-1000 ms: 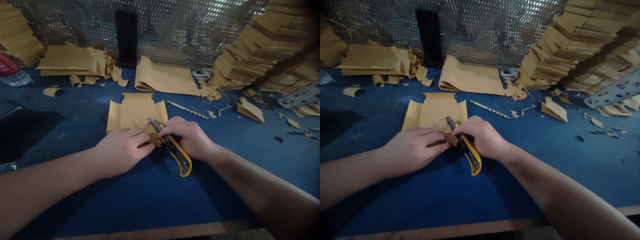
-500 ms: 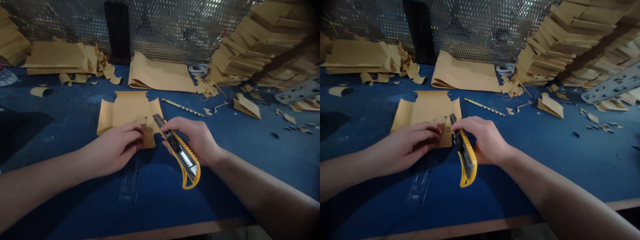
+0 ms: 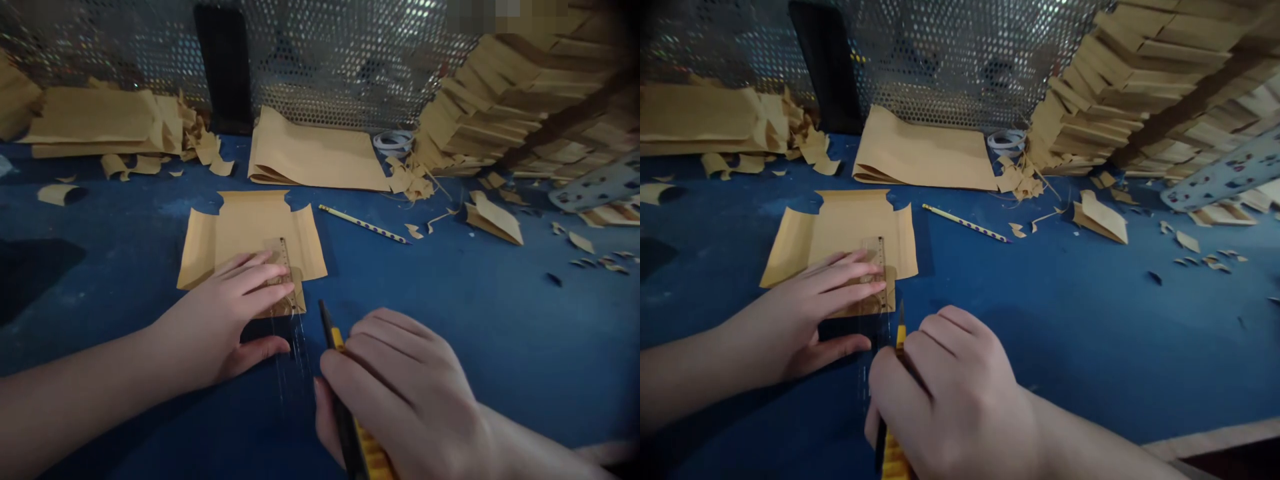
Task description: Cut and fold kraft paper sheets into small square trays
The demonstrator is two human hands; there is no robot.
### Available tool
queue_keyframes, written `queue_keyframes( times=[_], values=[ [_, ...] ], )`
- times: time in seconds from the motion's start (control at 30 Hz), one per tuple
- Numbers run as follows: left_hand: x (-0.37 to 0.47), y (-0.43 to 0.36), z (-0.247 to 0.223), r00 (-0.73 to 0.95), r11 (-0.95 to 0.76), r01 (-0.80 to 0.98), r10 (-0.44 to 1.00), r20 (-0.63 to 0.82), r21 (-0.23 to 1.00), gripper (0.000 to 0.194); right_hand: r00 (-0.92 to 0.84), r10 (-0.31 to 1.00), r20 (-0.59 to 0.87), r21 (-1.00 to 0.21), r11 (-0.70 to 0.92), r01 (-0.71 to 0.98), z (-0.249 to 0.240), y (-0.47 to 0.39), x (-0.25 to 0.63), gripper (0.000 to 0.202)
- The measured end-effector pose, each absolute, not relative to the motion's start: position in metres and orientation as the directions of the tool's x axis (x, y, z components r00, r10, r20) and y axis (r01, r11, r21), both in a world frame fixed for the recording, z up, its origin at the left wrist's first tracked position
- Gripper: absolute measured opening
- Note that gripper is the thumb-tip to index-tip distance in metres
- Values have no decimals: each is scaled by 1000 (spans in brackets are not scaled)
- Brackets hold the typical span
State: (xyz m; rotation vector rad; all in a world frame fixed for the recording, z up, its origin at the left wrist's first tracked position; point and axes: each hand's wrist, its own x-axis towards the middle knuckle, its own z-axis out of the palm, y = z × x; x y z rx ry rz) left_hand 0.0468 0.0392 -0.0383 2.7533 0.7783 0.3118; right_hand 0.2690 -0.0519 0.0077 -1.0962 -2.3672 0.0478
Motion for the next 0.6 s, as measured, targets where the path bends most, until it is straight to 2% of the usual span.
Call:
queue_keyframes(
  times=[0.1,0.23,0.27,0.33,0.43,0.47,0.6],
  values=[
    [47,38,-38,810,-803,517,571,134,297,57,-522,725,450,-257,665,702,-2,-48,269,16],
    [48,39,-35,819,-806,515,563,110,292,71,-412,656,632,-175,638,750,-9,-45,268,28],
    [48,40,-35,825,-812,509,555,109,285,75,-401,658,637,-161,622,766,-9,-45,267,31],
    [50,41,-34,828,-822,506,548,120,260,78,-424,706,567,-157,598,786,-10,-45,267,36],
    [50,42,-36,825,-831,512,547,144,219,76,-531,776,342,-186,609,771,-14,-43,272,38],
    [50,42,-37,829,-836,507,540,146,209,76,-556,762,332,-198,633,749,-17,-42,275,38],
    [47,42,-41,839,-841,507,532,116,191,74,-560,661,499,-195,716,671,-30,-34,283,40]
  ],
)
